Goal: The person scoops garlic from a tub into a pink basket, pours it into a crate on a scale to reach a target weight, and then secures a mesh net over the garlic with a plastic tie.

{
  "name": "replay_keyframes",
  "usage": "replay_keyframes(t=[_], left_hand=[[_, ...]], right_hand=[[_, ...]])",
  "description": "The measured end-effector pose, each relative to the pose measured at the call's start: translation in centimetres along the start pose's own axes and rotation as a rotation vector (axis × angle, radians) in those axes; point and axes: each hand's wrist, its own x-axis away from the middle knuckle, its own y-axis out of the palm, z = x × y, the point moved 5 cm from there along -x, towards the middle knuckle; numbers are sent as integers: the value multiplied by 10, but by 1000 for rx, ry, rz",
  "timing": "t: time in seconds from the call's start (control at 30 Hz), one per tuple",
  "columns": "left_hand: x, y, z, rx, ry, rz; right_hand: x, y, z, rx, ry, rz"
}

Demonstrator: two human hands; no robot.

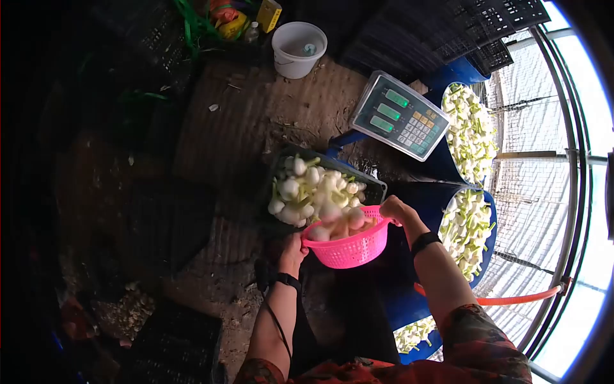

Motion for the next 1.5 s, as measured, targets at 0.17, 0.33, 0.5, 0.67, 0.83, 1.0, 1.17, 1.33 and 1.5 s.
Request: replay_keyframes(t=[0.17, 0.33, 0.5, 0.67, 0.83, 1.0, 1.17, 1.33, 1.5], left_hand=[[-9, -14, -12, -103, 20, -135], [0, -14, -29, -96, -2, -98], [56, 8, -29, -197, 173, -49], [78, 18, -69, -341, 156, 144], [141, 73, -81, -440, 314, 171], [183, 197, -93, -597, 692, -137], [180, 338, -140, -730, 793, -599], [124, 335, -212, -825, 703, -410], [99, 315, -236, -798, 669, -322]], right_hand=[[-35, 10, -1, 510, -262, -18], [-41, 22, 11, 457, -463, 62], [38, -20, 17, 295, -250, 21], [35, 30, 98, 5, -138, -65], [118, 13, 168, -381, -219, 282], [160, 30, 288, -1354, -158, 556], [127, 86, 408, -2221, -238, 351], [36, 131, 469, -2834, 110, 835], [-5, 101, 388, -2725, -146, 718]])
